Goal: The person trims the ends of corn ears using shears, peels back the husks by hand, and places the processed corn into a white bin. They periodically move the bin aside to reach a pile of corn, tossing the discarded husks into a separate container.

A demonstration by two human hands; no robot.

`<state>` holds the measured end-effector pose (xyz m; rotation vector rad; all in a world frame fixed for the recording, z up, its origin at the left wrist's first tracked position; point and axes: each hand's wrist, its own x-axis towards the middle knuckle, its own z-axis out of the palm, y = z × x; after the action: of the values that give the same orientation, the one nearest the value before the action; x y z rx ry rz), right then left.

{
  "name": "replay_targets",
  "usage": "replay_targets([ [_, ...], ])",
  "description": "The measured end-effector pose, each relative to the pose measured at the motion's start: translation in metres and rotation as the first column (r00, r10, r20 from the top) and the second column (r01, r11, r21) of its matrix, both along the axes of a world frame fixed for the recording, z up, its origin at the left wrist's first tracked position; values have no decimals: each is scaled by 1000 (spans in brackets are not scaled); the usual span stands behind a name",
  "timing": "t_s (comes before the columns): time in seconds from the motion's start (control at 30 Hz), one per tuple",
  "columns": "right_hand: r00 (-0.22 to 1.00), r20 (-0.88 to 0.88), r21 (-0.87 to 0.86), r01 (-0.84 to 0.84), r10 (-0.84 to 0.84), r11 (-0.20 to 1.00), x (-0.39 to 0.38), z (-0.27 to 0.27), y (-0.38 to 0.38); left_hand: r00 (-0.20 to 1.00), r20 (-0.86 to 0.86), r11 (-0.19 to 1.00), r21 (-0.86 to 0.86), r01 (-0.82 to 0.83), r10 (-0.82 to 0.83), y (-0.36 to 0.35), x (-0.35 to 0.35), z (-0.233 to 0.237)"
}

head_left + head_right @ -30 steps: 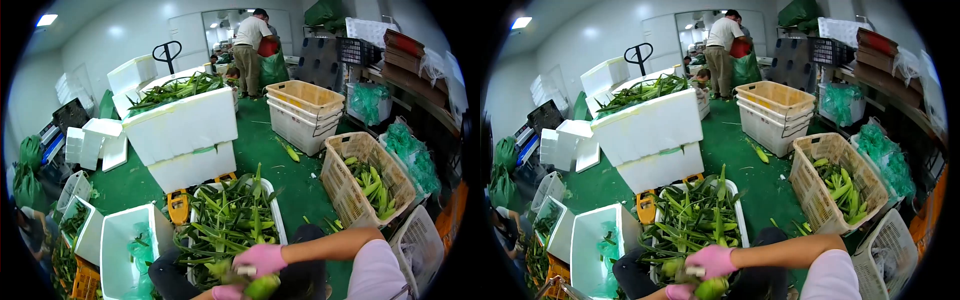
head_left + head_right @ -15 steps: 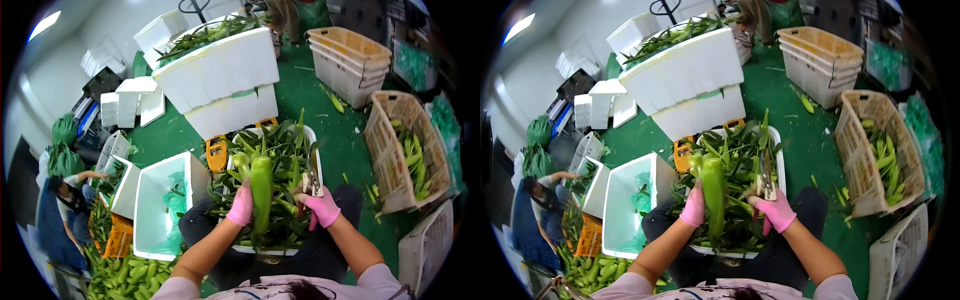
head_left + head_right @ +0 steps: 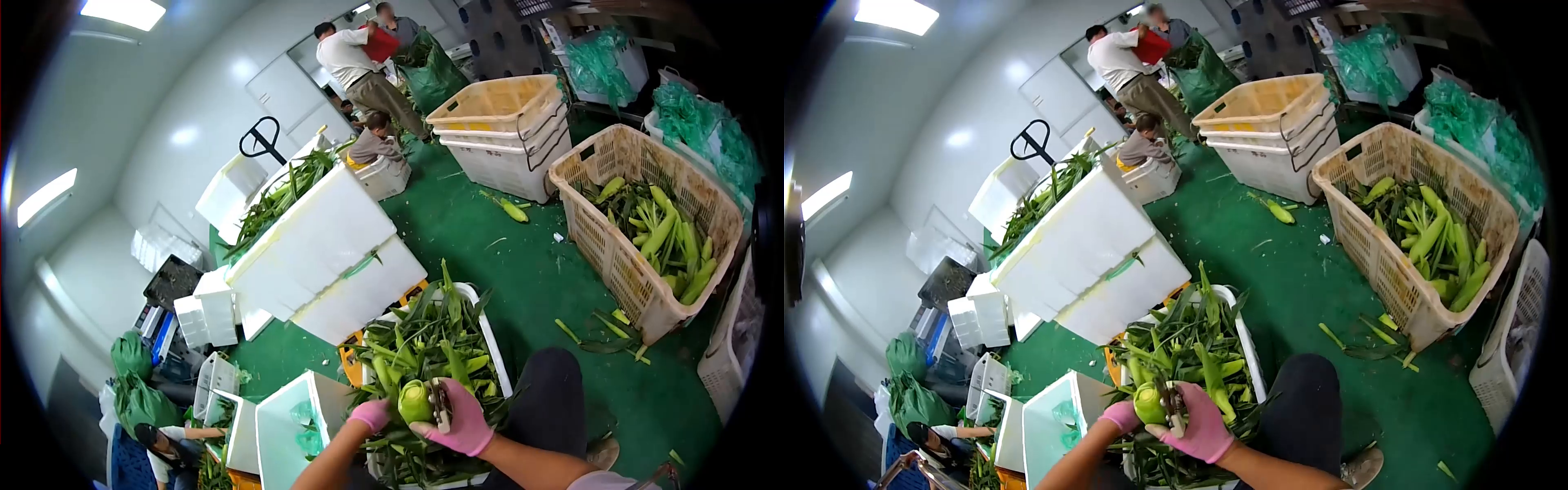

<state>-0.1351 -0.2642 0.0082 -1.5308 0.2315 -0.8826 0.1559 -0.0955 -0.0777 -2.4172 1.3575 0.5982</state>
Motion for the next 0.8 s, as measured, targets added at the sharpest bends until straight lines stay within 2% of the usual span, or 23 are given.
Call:
replay_targets([
  [0.07, 977, 17, -190, 213, -213, 959, -9, 10, -7, 982, 70, 935, 301, -187, 173, -22, -33, 80],
  [0.1, 968, 10, -179, 248, -250, 952, -10, 6, -9, 981, -35, 981, -1, -192, 192, -27, -57, 108],
  [0.13, 959, 2, -171, 280, -284, 944, -10, 1, -10, 974, -140, 929, -304, -212, 176, -29, -80, 133],
  [0.17, 949, -4, -166, 311, -316, 936, -10, -1, -11, 964, -233, 781, -575, -243, 128, -29, -95, 149],
  [0.2, 948, -34, -189, 304, -315, 934, -10, 2, -12, 832, -549, 779, -558, -287, -86, -25, -108, 144],
  [0.23, 949, -8, -147, 311, -315, 939, -9, 3, -9, 707, -703, 799, -467, -378, -76, -30, -143, 143],
  [0.27, 948, 18, -107, 317, -317, 942, -7, 3, -5, 640, -765, 726, -481, -492, -73, -31, -166, 123],
  [0.33, 988, 62, 184, 131, -145, 974, -2, -11, 6, 506, -860, 543, -455, -705, -64, -31, -196, 95],
  [0.37, 990, 122, 315, 33, -75, 949, -2, -13, 8, 491, -867, 535, -458, -710, -92, -29, -196, 91],
  [0.43, 1000, 20, 87, 19, -21, 996, -7, -15, -7, 451, -880, 514, -459, -725, -149, -23, -196, 90],
  [0.5, 999, -43, -132, 7, -13, 991, -9, -18, -16, 506, -848, 600, -490, -632, -159, -14, -176, 88],
  [0.53, 999, -14, -102, -44, 43, 994, -8, -17, -16, 510, -848, 635, -474, -610, -144, -5, -165, 85],
  [0.6, 989, 54, -45, -138, 141, 989, -5, -13, -17, 634, -743, 716, -560, -416, -213, 9, -148, 108],
  [0.63, 977, 83, -3, -195, 195, 981, 1, -15, -14, 621, -754, 703, -560, -438, -214, 18, -146, 124],
  [0.67, 962, 108, 120, -264, 252, 957, 3, -15, -10, 608, -766, 692, -556, -461, -211, 27, -146, 135],
  [0.7, 942, 136, 243, -331, 306, 912, 5, -15, -5, 487, -818, 587, -566, -579, -308, 36, -143, 132],
  [0.73, 919, 168, 357, -394, 356, 847, 8, -15, -1, 347, -901, 531, -435, -727, -262, 48, -136, 120],
  [0.77, 933, 108, 296, -360, 344, 885, 13, -16, -3, 187, -955, 462, -276, -843, -228, 60, -126, 104],
  [0.8, 977, 94, 197, -206, 191, 958, 16, -11, -2, 13, -978, 381, -93, -920, -206, 75, -121, 89],
])
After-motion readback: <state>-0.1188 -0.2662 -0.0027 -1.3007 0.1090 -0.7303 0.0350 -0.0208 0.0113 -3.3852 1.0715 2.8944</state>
